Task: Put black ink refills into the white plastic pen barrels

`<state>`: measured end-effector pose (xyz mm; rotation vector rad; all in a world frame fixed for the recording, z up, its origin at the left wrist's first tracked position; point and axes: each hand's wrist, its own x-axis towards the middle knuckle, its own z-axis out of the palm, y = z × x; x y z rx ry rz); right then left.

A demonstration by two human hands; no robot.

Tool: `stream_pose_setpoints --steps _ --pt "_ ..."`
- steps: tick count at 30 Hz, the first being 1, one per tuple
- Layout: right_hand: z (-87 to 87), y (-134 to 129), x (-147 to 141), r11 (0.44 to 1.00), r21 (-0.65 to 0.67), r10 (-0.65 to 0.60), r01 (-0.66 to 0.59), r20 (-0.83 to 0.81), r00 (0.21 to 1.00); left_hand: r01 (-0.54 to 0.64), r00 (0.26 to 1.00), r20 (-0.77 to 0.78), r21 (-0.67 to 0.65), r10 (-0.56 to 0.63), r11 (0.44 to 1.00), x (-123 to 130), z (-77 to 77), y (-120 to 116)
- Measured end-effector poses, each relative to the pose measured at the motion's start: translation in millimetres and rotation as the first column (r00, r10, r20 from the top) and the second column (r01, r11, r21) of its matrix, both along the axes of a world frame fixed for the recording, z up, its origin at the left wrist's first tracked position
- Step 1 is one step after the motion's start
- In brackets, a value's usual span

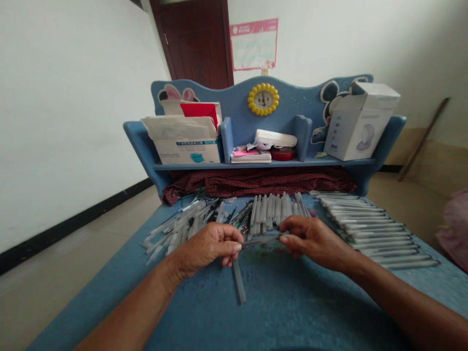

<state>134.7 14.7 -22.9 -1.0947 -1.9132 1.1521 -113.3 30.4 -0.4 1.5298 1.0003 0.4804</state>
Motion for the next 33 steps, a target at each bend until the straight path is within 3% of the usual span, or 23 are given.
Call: stream_pose_setpoints --steps 2,7,12,17,23,27,33 --pt "0.9 -0.7 -1.6 1.0 -0.024 0.019 -0.021 -0.067 0.998 0.006 1.0 -0.005 0.001 -0.006 1.0 0.0 -0.2 0.1" --pt "-0.1 -1.4 -3.6 0.998 -0.056 0.018 -0.018 0.003 1.0 0.012 1.0 -0.011 -0.002 -0.012 1.0 0.9 0.1 0.0" --pt "-0.9 0.1 -3.2 0.993 -0.11 0.027 -0.04 -0.114 0.993 -0.01 1.0 -0.008 -0.005 0.01 1.0 2.0 0.5 -0.4" --pt "0.4 -1.0 -2.9 0.991 -0.132 0.016 -0.021 -0.038 0.999 -0.002 1.0 -0.011 -0.015 0.002 1.0 1.0 -2.5 0.5" --pt "-1.4 -0.2 -3.0 0.985 -0.169 0.027 -0.047 -0.119 0.993 -0.015 1.0 -0.01 -0.01 0.015 1.0 2.4 -1.8 -0.5" --pt "-2.5 0.7 -2.0 0.981 -0.187 0.046 -0.058 -0.071 0.996 -0.017 0.999 -0.03 0.016 0.017 1.0 4.8 1.5 -2.2" --pt "-1.2 0.8 -1.5 0.976 -0.216 -0.009 -0.018 -0.123 0.992 -0.035 0.998 -0.057 0.084 0.04 0.996 6.0 1.1 -3.1"
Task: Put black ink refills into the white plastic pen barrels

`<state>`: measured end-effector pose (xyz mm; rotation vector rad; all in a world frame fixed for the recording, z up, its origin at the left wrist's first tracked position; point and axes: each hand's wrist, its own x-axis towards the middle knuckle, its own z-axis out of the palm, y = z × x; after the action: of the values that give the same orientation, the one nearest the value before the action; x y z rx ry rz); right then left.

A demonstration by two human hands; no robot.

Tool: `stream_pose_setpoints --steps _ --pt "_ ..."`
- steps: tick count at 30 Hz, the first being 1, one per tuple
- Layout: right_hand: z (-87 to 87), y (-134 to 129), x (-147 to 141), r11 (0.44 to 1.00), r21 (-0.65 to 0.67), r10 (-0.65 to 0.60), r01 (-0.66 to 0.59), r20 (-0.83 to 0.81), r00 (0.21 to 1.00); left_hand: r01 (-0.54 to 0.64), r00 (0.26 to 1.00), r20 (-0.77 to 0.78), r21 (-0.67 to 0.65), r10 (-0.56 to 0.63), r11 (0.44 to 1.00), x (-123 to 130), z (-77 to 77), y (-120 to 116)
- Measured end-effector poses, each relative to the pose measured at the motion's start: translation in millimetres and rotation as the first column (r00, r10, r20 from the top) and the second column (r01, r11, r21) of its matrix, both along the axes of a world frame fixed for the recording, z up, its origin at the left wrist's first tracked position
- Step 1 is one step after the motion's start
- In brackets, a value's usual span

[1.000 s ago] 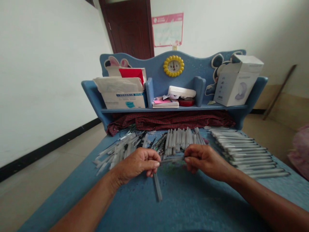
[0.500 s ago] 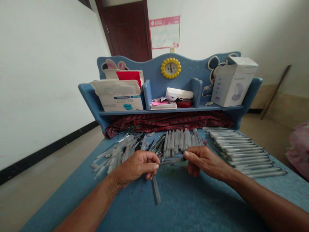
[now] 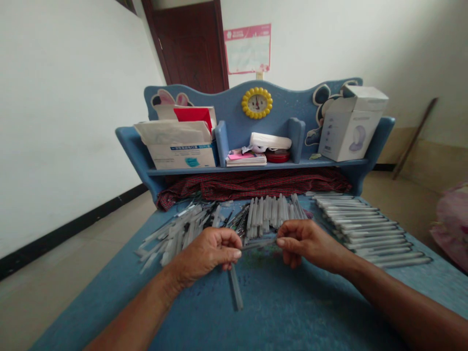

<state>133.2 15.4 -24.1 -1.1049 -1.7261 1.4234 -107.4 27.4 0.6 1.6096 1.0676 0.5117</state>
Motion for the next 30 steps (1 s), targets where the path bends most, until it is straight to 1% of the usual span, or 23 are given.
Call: stream_pose_setpoints --steps 2,4,6,7,8,9,11,14,16,18,20,26,29,30 --pt "-0.3 0 0 1.0 -0.006 0.006 -0.006 -0.006 1.0 -0.01 0.999 -0.036 0.039 0.011 0.999 1 -0.2 -1" --pt "-1.1 0 -1 1.0 -0.011 0.009 -0.009 -0.019 1.0 -0.011 0.996 -0.088 0.115 0.021 0.993 3 0.5 -2" --pt "-1.8 1 -1 0.999 -0.043 -0.007 0.005 -0.043 0.999 0.004 0.987 -0.153 0.261 0.037 0.965 6 2.0 -5" --pt "-2.0 1 -1 0.997 -0.074 -0.018 0.014 -0.059 0.998 0.023 0.981 -0.189 0.355 0.047 0.934 8 2.7 -7" --pt "-2.1 2 -1 0.993 -0.113 -0.031 0.022 -0.074 0.997 0.05 0.973 -0.223 0.456 0.06 0.889 10 3.3 -9" --pt "-2.2 2 -1 0.987 -0.157 -0.042 0.028 -0.087 0.995 0.08 0.965 -0.252 0.552 0.075 0.83 11 3.7 -11" --pt "-1.9 3 -1 0.971 -0.238 -0.059 0.031 -0.111 0.992 0.145 0.947 -0.302 0.708 0.111 0.691 14 3.5 -15" --pt "-1.2 4 -1 0.945 -0.326 -0.082 0.035 -0.133 0.988 0.242 0.921 -0.357 0.837 0.155 0.49 15 1.6 -20" --pt "-1.1 5 -1 0.932 -0.362 -0.09 0.032 -0.146 0.985 0.301 0.907 -0.388 0.869 0.163 0.394 15 0.2 -22" --pt "-1.3 5 -1 0.924 -0.381 -0.088 0.025 -0.149 0.985 0.338 0.899 -0.406 0.882 0.165 0.327 15 -0.8 -22" --pt "-1.5 7 -1 0.921 -0.39 -0.082 0.021 -0.14 0.987 0.35 0.897 -0.404 0.897 0.177 0.272 14 -1.6 -21" --pt "0.7 12 0 0.921 -0.388 -0.052 0.021 -0.068 0.996 0.302 0.932 -0.314 0.949 0.183 0.09 13 -5.9 -17" --pt "1.3 15 0 0.933 -0.357 -0.037 0.037 0.008 0.999 0.29 0.938 -0.287 0.957 0.194 0.013 13 -7.0 -16" --pt "1.6 15 0 0.94 -0.338 -0.034 0.047 0.044 0.998 0.301 0.936 -0.295 0.954 0.19 -0.001 12 -7.1 -16"
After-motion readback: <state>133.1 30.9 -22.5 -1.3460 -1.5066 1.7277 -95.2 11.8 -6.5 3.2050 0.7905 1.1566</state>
